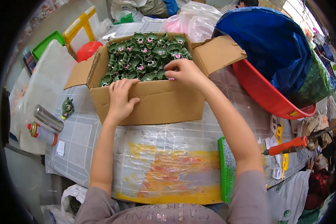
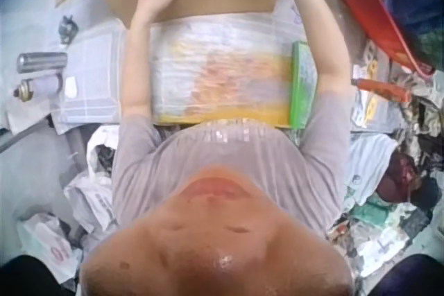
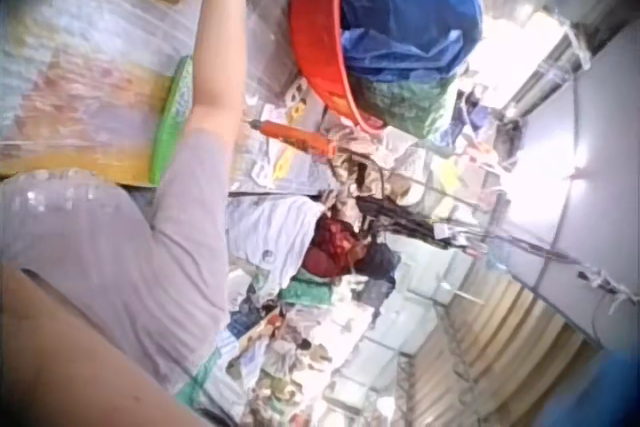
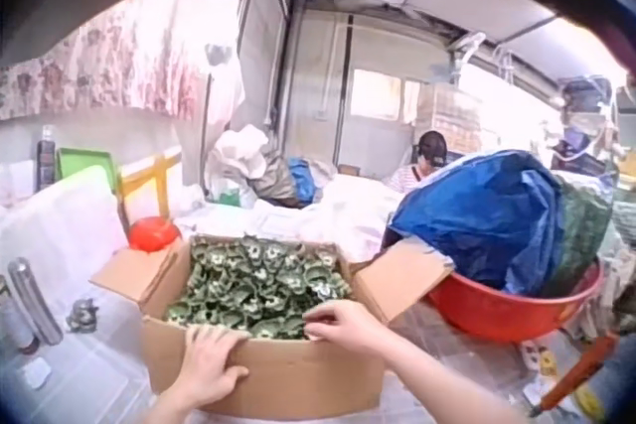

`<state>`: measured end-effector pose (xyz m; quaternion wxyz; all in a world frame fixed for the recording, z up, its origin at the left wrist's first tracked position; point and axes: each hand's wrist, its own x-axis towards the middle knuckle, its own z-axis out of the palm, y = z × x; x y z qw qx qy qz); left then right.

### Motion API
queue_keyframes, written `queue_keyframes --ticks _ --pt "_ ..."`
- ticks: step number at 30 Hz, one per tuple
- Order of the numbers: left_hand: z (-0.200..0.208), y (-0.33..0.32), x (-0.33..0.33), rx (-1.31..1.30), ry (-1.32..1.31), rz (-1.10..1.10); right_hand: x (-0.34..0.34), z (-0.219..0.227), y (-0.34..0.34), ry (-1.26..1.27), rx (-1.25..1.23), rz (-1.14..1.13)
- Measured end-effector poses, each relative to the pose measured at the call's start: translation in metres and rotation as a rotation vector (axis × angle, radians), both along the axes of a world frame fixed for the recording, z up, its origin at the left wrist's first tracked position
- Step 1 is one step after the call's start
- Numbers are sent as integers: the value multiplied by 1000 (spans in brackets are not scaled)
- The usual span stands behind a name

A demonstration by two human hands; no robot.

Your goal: The recorder is assembling small frog-themed toy components, attaching decorative flowers and screws using a pneumatic tool.

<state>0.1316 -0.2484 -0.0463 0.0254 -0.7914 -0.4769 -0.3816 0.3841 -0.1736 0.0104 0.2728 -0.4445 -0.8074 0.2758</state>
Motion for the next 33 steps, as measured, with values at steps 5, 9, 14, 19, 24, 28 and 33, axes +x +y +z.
queue_keyframes --ticks 5,9,14,19,24,28,33 --pt "1 1 -5 2 -27 -5 -28 4 46 -347 20 220" --pt "3 3 -5 -22 -32 -7 -34 12 56 -292 -49 57" --pt "6 -3 -5 -13 -35 2 -21 28 73 -111 -27 -18" --pt "-1 -3 -1 -25 -19 -15 17 54 60 74 -94 -112" --pt "-2 -6 -4 -37 -1 3 36 73 -21 85 -413 -74" --pt "-6 8 -10 95 57 -22 52 33 -72 -129 -672 29" --pt "-10 20 -15 95 126 11 79 -28 -103 -247 -869 30"
